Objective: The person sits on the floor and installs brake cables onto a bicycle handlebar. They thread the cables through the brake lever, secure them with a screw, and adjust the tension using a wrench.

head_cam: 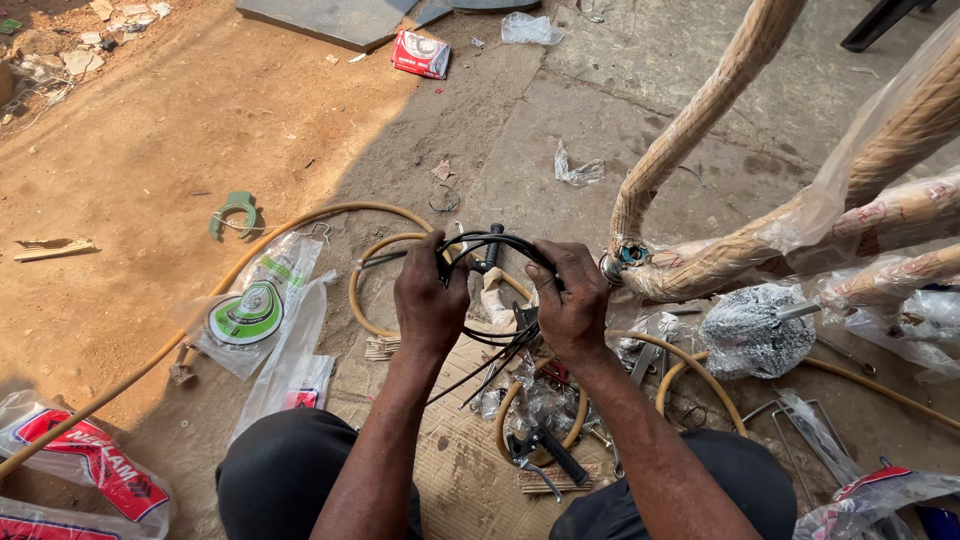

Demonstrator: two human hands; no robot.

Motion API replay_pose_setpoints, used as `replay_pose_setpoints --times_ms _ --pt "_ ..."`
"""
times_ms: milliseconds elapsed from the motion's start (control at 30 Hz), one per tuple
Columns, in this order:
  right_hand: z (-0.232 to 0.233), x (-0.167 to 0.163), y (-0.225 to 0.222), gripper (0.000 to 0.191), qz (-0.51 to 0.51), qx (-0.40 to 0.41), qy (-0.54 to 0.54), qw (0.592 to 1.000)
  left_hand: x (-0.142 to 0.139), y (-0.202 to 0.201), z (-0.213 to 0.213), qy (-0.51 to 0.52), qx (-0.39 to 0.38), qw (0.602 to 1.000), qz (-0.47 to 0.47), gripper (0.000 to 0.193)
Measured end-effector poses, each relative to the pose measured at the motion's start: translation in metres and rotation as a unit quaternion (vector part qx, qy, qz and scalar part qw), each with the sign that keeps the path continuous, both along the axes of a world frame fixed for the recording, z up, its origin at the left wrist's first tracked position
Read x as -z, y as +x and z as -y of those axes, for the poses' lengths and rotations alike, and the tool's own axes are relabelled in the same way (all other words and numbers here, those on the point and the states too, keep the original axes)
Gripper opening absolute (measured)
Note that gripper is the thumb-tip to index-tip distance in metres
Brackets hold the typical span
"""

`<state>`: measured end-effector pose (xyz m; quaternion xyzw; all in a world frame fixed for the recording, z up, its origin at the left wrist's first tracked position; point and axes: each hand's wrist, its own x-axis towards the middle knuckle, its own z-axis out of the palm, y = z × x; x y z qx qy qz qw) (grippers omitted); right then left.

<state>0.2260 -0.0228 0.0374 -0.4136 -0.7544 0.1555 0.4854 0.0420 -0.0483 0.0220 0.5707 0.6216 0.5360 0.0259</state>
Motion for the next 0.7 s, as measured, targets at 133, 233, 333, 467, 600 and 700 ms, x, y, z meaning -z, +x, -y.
replay_pose_setpoints --times_ms 133,233,333,467,600,700 --pt "-0.007 -0.007 0.009 0.021 0.035 0.045 0.071 0.996 -0.001 -0.006 0.000 -0.311 0.114 0.927 0.177 0.037" --pt "-0.011 -0.014 0.015 0.020 0.094 0.051 0.117 0.987 -0.003 -0.010 0.005 -0.270 0.249 0.843 0.393 0.032" --pt "-0.009 -0.015 0.014 0.022 0.124 0.050 0.145 0.980 -0.003 -0.011 0.005 -0.242 0.244 0.825 0.449 0.031" --pt "-0.005 -0.013 0.008 0.014 0.111 0.070 0.130 0.983 -0.002 -0.004 0.000 -0.165 0.110 0.933 0.299 0.030" --pt "-0.011 -0.020 0.013 0.011 -0.007 0.001 -0.051 0.999 -0.003 -0.004 0.000 -0.140 0.097 0.963 0.208 0.027" --pt "-0.016 -0.028 0.017 0.029 -0.031 -0.077 -0.118 0.990 -0.006 -0.005 0.005 -0.144 0.143 0.965 0.165 0.026"
